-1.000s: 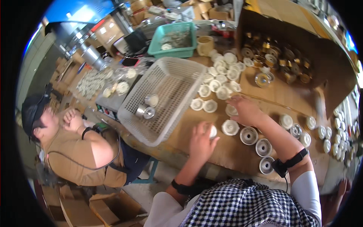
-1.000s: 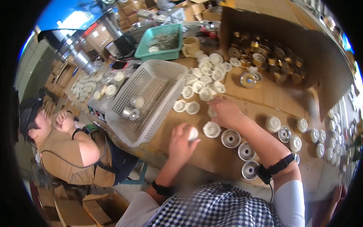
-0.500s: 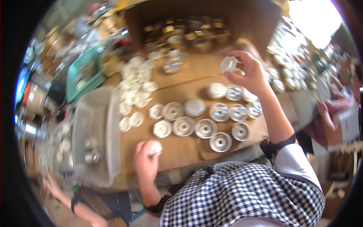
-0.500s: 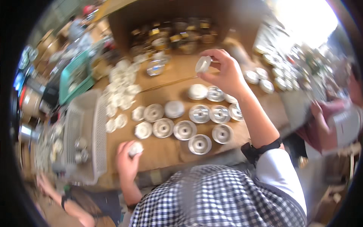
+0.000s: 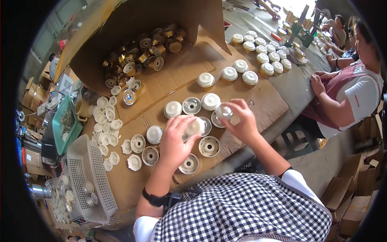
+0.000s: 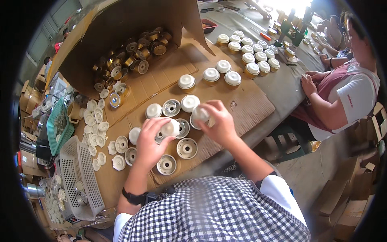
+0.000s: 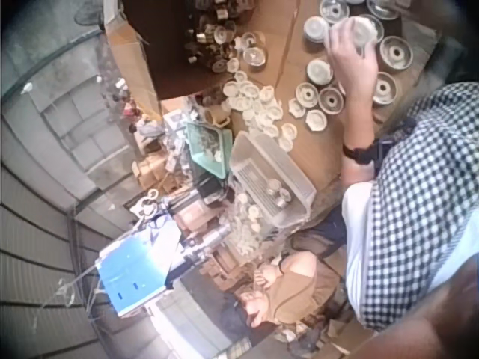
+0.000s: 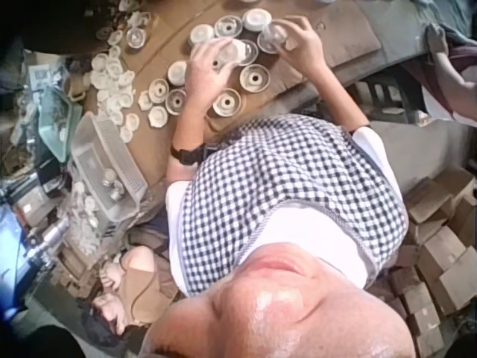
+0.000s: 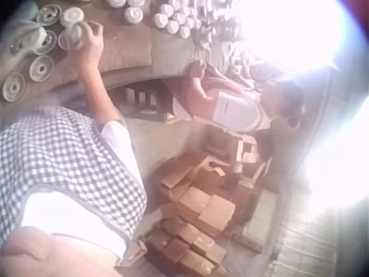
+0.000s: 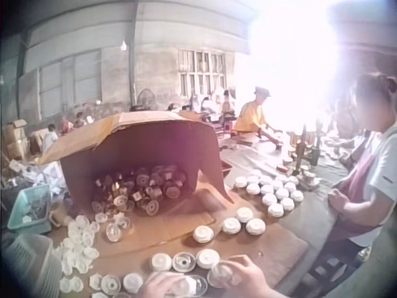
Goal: The person assembles metal candle holder bases by hand, adding plastic rings and plastic inserts to each base on a factory line.
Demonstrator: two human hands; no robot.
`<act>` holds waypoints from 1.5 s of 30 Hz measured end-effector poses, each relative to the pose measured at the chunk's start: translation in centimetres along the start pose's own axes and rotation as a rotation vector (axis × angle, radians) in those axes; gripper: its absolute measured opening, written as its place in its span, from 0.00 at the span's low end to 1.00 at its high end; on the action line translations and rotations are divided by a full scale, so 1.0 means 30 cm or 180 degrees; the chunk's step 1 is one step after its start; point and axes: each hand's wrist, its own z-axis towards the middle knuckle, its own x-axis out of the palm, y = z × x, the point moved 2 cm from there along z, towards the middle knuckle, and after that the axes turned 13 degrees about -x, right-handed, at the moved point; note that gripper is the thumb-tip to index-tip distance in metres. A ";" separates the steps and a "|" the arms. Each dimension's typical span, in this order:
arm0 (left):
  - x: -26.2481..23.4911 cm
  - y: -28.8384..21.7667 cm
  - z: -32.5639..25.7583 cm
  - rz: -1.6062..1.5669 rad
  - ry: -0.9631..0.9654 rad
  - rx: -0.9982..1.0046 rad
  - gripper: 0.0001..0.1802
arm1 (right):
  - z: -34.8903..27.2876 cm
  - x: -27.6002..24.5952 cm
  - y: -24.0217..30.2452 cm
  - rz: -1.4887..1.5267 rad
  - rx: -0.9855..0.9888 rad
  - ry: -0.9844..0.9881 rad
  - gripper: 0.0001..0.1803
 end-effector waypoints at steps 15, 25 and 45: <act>0.107 0.025 0.034 0.0149 0.0136 -0.0427 0.25 | -0.031 0.017 -0.041 0.0380 0.0081 0.0021 0.27; 0.187 0.028 0.034 0.0927 0.0241 -0.0085 0.27 | -0.057 0.018 -0.046 0.0042 -0.0139 0.0440 0.27; -0.217 0.335 -0.414 0.1509 -0.1308 -0.1630 0.28 | 0.326 0.337 0.379 0.1039 -0.1509 0.1418 0.22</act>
